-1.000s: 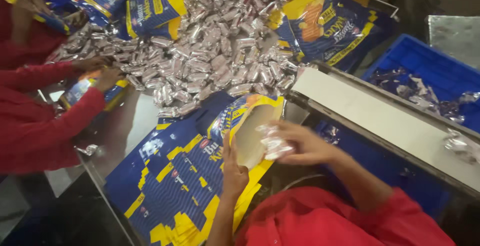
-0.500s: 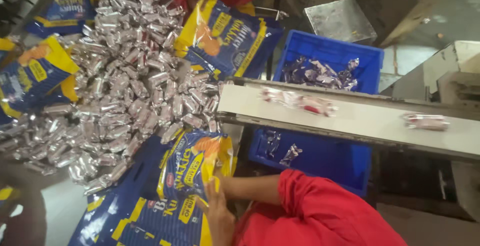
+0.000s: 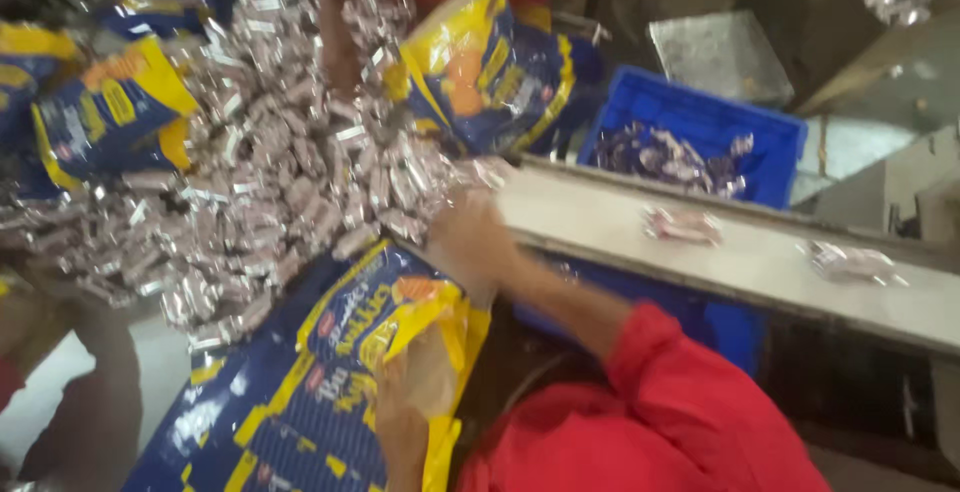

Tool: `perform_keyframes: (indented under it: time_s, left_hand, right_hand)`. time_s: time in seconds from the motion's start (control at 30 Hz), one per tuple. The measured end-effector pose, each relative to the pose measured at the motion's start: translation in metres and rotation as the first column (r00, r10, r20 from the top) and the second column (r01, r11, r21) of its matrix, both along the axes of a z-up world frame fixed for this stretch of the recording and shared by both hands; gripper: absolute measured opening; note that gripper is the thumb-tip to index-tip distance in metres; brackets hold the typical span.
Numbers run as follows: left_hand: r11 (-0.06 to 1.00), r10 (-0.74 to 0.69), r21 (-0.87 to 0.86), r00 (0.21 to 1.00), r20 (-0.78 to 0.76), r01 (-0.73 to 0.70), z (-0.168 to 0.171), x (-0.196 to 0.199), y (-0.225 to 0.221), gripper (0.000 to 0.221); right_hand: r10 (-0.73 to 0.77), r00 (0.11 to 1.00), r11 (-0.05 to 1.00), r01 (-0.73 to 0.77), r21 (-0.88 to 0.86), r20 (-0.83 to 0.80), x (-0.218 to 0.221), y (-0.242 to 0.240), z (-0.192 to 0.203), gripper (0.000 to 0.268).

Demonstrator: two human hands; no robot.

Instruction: The person packs wrapped individual cookie bundles into larger plastic retail packaging sleeves by hand on an industrial assembly table.

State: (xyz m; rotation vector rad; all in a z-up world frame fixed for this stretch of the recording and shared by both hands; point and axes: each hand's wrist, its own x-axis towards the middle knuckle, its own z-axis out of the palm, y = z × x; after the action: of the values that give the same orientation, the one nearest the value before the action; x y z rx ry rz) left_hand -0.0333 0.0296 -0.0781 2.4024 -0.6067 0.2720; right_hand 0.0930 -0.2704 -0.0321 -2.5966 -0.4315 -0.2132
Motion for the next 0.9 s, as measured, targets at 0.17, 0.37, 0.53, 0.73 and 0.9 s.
perform_keyframes:
  time_s: [0.17, 0.37, 0.53, 0.73, 0.9]
  left_hand:
    - [0.997, -0.054, -0.057, 0.994, -0.099, 0.049, 0.019, -0.001, -0.016, 0.087]
    - [0.993, -0.042, -0.114, 0.992, -0.123, 0.027, 0.015, -0.005, -0.006, 0.075]
    - [0.982, -0.080, -0.168, 0.996, 0.048, 0.087, 0.041, -0.003, -0.016, 0.085]
    - [0.980, -0.041, -0.197, 0.999, -0.014, 0.037, 0.084, 0.001, -0.030, 0.091]
    - [0.943, -0.118, -0.315, 0.993, -0.023, 0.105, 0.102, 0.007, -0.033, 0.092]
  right_hand:
    - [-0.285, 0.941, 0.866, 0.335, -0.370, 0.184, 0.102, -0.052, 0.065, 0.020]
    - [-0.564, 0.654, 0.769, 0.639, 0.032, 0.504, 0.034, -0.143, 0.127, 0.025]
    - [-0.500, 0.757, 0.793, 0.595, -0.128, 0.420, 0.051, -0.109, 0.117, 0.075]
    - [-0.378, 0.898, 0.917, 0.329, 0.226, 0.225, 0.061, -0.050, 0.074, 0.059]
    - [-0.457, 0.889, 0.879, 0.447, -0.169, -0.024, 0.004, -0.122, 0.085, 0.071]
